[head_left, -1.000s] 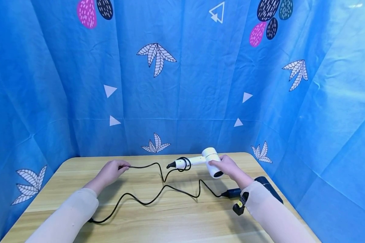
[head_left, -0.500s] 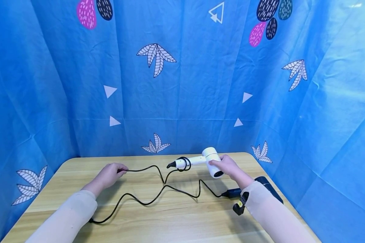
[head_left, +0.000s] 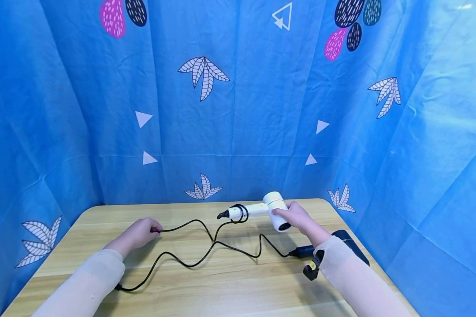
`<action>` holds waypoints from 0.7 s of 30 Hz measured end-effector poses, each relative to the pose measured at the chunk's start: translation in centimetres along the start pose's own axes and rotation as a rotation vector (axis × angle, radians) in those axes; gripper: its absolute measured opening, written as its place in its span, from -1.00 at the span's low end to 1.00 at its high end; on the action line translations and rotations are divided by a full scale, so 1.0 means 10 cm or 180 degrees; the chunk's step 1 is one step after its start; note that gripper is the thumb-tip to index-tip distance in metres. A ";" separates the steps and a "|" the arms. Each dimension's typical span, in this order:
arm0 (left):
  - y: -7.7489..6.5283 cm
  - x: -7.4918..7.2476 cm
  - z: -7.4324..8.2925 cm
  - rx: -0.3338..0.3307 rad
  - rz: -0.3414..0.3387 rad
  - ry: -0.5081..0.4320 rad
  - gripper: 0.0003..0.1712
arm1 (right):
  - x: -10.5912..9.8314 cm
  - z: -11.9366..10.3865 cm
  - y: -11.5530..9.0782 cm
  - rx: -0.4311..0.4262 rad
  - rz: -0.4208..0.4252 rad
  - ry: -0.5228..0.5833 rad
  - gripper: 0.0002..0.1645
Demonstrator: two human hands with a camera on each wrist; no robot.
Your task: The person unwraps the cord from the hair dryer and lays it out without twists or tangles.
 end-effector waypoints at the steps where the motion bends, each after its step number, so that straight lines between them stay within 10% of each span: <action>1: -0.01 0.00 -0.01 0.0000 -0.0009 0.0017 -0.88 | 0.00 0.00 0.00 -0.0003 -0.0003 0.0005 -0.49; 21: -0.10 0.04 -0.08 -0.0187 -0.0158 0.0072 -0.90 | 0.01 0.02 0.01 0.0020 -0.0061 0.0045 -0.48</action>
Point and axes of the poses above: each hand's wrist, its own y-axis towards the middle knuckle, its own x-axis out of the palm, z = x × y, the point moved 4 cm from there along y, towards the middle knuckle, and after that the axes turned 8 degrees about x, right-handed, at the moved point
